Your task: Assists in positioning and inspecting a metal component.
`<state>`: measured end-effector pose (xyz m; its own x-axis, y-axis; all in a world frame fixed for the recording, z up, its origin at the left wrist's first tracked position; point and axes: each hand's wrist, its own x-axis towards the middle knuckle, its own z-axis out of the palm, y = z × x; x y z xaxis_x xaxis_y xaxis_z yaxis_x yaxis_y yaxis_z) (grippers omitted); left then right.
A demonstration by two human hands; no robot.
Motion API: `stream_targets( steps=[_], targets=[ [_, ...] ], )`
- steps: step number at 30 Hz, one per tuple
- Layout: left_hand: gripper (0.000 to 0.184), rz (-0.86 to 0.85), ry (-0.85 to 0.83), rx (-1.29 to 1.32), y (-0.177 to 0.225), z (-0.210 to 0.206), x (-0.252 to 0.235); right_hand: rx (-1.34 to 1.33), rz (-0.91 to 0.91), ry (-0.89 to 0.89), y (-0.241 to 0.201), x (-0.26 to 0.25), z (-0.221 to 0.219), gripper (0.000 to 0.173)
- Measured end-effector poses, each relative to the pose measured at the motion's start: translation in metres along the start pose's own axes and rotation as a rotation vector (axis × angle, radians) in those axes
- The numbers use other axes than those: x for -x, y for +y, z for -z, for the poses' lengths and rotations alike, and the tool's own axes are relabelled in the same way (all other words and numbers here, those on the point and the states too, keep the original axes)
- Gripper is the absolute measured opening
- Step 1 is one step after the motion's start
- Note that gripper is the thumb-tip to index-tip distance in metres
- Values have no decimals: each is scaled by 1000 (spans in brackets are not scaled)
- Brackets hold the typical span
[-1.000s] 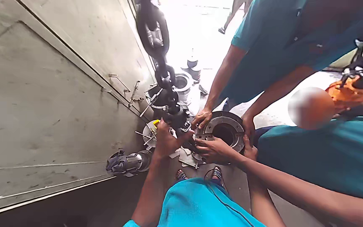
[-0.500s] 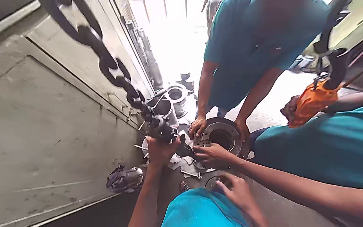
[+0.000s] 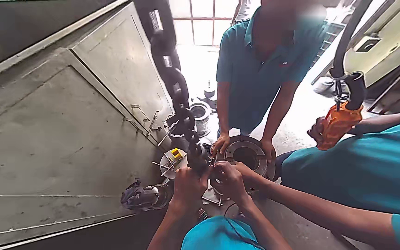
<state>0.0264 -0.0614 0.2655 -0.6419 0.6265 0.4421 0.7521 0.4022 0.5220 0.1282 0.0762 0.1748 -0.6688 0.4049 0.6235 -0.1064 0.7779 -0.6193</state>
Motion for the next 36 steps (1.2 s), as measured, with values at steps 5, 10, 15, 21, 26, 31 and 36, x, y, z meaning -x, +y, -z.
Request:
stream_targets(
  steps=[5,10,15,21,26,31,36],
  targets=[
    [41,-9,-179,-83,5,21,-1,-131,16,21,-4,3,5,30],
    [36,-28,-303,-96,6,28,-14,-184,-29,136,-7,9,-1,38],
    [31,-48,-429,-142,7,35,-37,-151,-36,132,-6,1,-2,45],
    [33,38,-619,-280,25,41,-52,-110,12,27,3,-6,4,79],
    [31,21,-636,-308,27,40,-55,-68,113,-38,-1,-8,8,65],
    [36,64,-686,-375,29,39,-54,15,189,-21,0,-7,6,55],
    [37,94,-722,-391,16,41,-48,-34,212,-107,-1,-8,1,46]
  ],
)
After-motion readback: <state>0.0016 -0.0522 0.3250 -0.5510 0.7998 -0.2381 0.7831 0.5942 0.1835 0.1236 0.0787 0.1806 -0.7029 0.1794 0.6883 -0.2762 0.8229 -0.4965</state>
